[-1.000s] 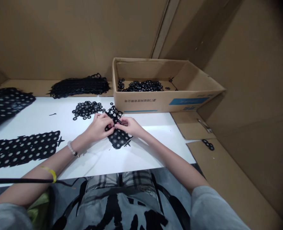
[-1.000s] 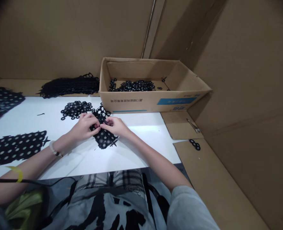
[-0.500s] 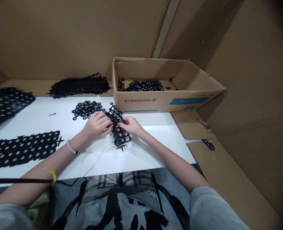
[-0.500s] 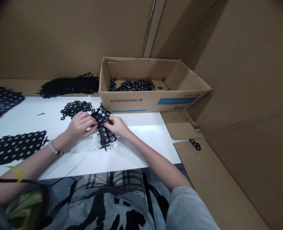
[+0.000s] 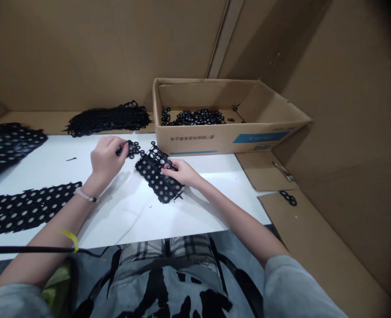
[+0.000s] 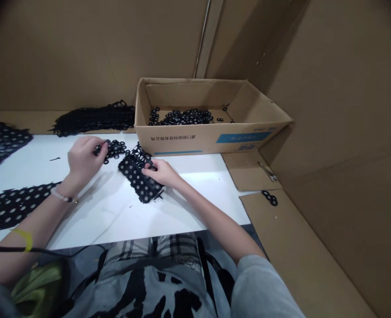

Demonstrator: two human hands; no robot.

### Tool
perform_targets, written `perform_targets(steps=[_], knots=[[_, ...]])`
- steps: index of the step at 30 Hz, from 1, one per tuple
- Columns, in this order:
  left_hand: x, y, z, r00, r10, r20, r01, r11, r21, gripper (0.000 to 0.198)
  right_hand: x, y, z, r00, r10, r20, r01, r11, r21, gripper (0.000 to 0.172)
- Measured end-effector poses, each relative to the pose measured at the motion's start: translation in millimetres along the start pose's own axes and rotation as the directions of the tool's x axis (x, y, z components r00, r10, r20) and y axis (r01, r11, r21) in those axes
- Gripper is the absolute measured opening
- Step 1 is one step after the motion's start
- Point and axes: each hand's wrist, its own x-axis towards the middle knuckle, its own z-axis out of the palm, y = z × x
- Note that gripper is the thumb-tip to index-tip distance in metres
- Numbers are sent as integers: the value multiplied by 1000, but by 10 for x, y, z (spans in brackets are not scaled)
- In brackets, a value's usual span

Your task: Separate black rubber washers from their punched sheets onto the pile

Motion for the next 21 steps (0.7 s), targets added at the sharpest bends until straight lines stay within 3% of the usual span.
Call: perform_targets(steps=[4, 7, 10, 13, 17, 19, 21], knots=[[-17, -204, 90, 966, -180, 186, 136, 964, 227, 24, -36, -55, 2, 976, -83, 203, 13, 945, 326, 43], [-41, -231, 121, 967, -190, 168, 145, 958, 249, 25, -34, -47, 13, 977, -63, 204, -21, 923, 385, 41], [-23, -120, 94, 994, -85, 67, 77, 991, 111, 31, -10, -21, 22, 988, 38, 152, -94, 920, 379, 37], [-26, 104, 20, 996, 80, 47, -74, 991, -114, 23, 10, -18, 22, 991, 62, 121, -105, 912, 396, 37], [-125, 412, -68, 920, 343, 193, -272, 908, -319, 13, 14, -39, 24, 994, -33, 108, -18, 900, 435, 38], [-171, 492, -77, 880, 385, 279, -271, 888, -372, 19, 9, -45, 22, 989, -92, 115, 34, 902, 430, 36], [-188, 507, -65, 872, 366, 326, -230, 893, -386, 23, 2, -45, 14, 983, -137, 118, 78, 910, 408, 34]])
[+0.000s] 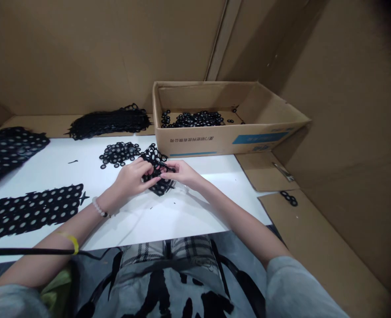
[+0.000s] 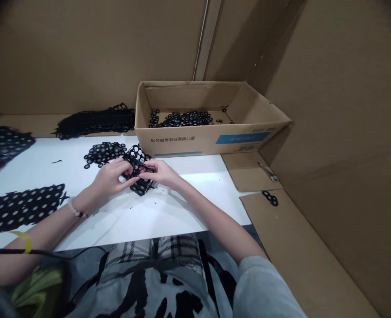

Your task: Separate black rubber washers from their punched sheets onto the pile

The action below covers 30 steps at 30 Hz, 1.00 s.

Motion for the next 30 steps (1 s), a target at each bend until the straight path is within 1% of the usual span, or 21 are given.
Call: perform_targets(steps=[2, 4, 6, 8, 10, 13, 16, 18, 21, 23, 27, 30], knots=[[6, -34, 4, 999, -37, 20, 37, 999, -22, 25, -6, -3, -11, 1000, -17, 11, 18, 1000, -25, 34], [19, -71, -2, 998, -36, 55, 39, 998, -46, 25, -8, -2, -20, 1000, -10, 21, 11, 999, -38, 34], [30, -82, -6, 996, 7, 88, -2, 999, -53, 24, -5, 8, -21, 999, 10, 41, -8, 998, -55, 33], [38, -64, 1, 993, 66, 98, -65, 998, -13, 23, 1, 28, -11, 998, 27, 58, -23, 996, -85, 30], [44, -31, 20, 990, 112, 85, -118, 991, 61, 21, 8, 55, 10, 998, 37, 58, -30, 992, -124, 25], [51, 12, 53, 988, 141, 67, -149, 979, 137, 19, 16, 96, 49, 998, 45, 37, -37, 984, -175, 20], [59, 22, 67, 990, 135, 50, -140, 981, 133, 17, 25, 122, 60, 998, 67, 21, -62, 977, -204, 19], [61, 9, 57, 992, 121, 31, -123, 986, 112, 17, 36, 130, 42, 997, 70, -11, -71, 968, -242, 19], [60, -22, 24, 993, 118, 10, -118, 990, 82, 17, 49, 124, 3, 996, 53, -77, -75, 945, -319, 17], [57, -34, 4, 992, 128, 7, -128, 989, 77, 16, 44, 110, -4, 996, 26, -80, -52, 936, -349, 16], [47, -14, 6, 990, 144, -1, -143, 984, 107, 16, -3, 73, 57, 999, -31, -43, 13, 928, -371, 22], [43, 18, 27, 988, 156, 0, -155, 980, 121, 16, -41, 44, 108, 996, -59, -71, 20, 885, -466, 29]])
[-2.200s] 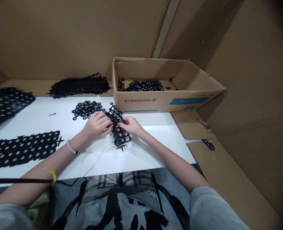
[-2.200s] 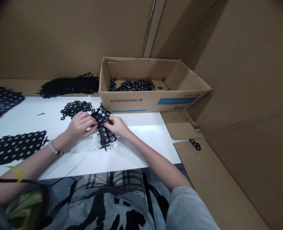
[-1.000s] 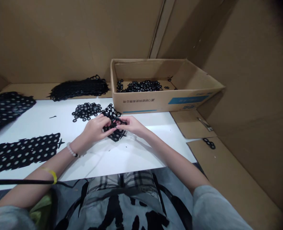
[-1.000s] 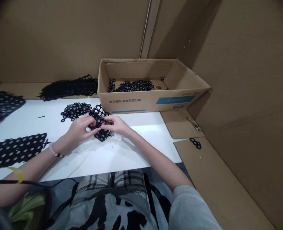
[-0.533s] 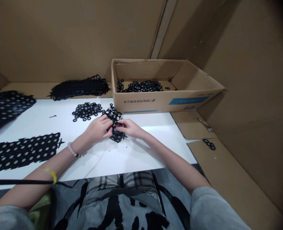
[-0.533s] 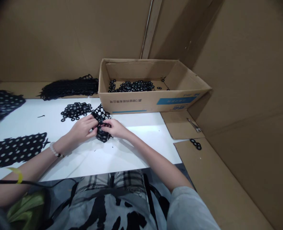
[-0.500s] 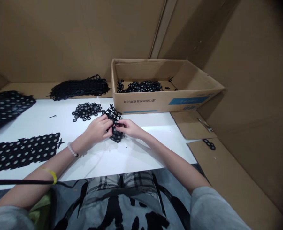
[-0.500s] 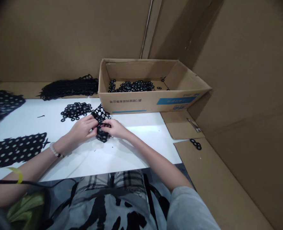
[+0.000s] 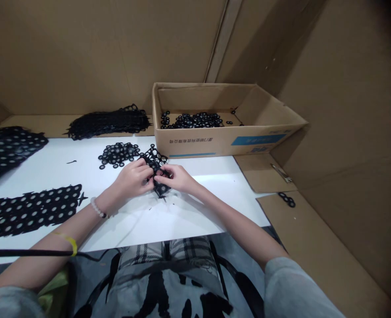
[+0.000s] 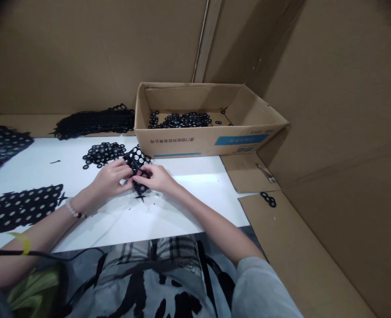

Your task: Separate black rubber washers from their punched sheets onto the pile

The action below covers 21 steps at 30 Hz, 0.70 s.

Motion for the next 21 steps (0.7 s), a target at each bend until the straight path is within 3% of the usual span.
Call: perform_targets(steps=[4, 8, 12, 17, 19, 21], knots=[[4, 17, 7, 1000, 27, 2, -27, 1000, -1, 19, -17, -30, -8, 998, -49, -34, 44, 993, -112, 27], [-14, -14, 9, 996, 63, -58, -61, 997, 38, 19, 3, 0, -8, 997, -52, -55, 49, 997, -56, 27], [-50, -59, 36, 980, 49, -195, -41, 998, 47, 15, 45, 30, 26, 993, 98, -60, -91, 990, 112, 27], [-73, -95, 86, 929, -42, -368, 11, 996, -86, 13, 66, 13, 46, 974, 224, -8, -209, 919, 335, 26], [-73, -101, 92, 939, -49, -342, 5, 992, -129, 13, 62, 30, 30, 975, 219, -24, -203, 935, 289, 26], [-70, -102, 90, 971, -22, -240, -13, 990, -141, 11, 57, 63, 4, 983, 173, -56, -161, 971, 176, 25]])
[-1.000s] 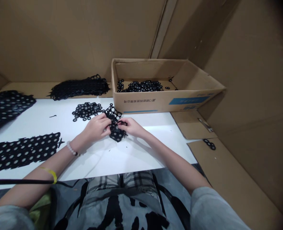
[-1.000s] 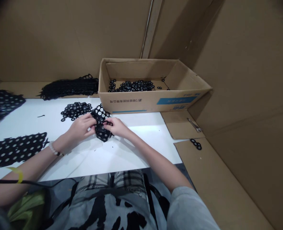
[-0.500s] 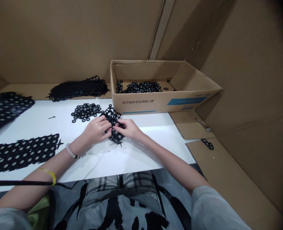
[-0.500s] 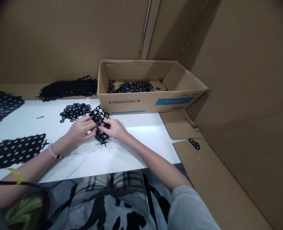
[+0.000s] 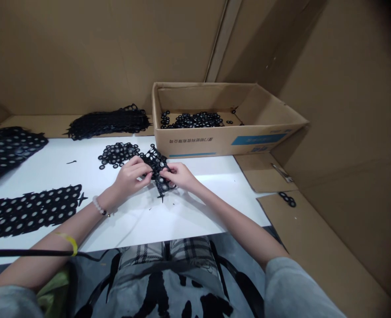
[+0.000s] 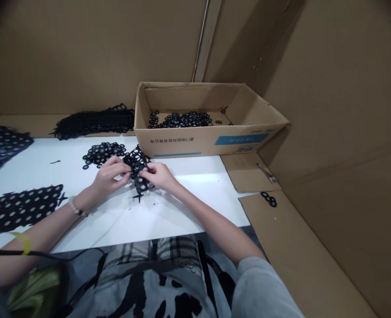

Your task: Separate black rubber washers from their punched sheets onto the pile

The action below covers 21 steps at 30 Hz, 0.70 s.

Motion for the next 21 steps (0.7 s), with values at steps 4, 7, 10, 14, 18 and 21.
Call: perform_targets(steps=[4, 7, 10, 14, 18, 21], knots=[[14, 8, -5, 986, 72, 152, -77, 997, 28, 5, 3, 37, -50, 993, -119, -20, 114, 977, -180, 30], [26, 16, -3, 981, 127, 149, -141, 986, 86, 4, 1, 32, -49, 986, -163, -29, 152, 962, -225, 29], [36, 27, -5, 975, 185, 120, -202, 968, 147, 5, 0, 35, -27, 986, -162, -47, 147, 962, -230, 25], [22, 30, -22, 961, 274, 35, -275, 939, 208, 6, 0, 48, 5, 997, -72, -33, 66, 986, -153, 22], [-19, 8, -28, 974, 212, -78, -195, 963, 184, 10, -8, 12, 5, 998, 52, 17, -52, 999, -4, 24], [-34, 4, -13, 982, 136, -133, -122, 986, 114, 15, -14, -31, -21, 999, 50, -3, -49, 998, 40, 25]])
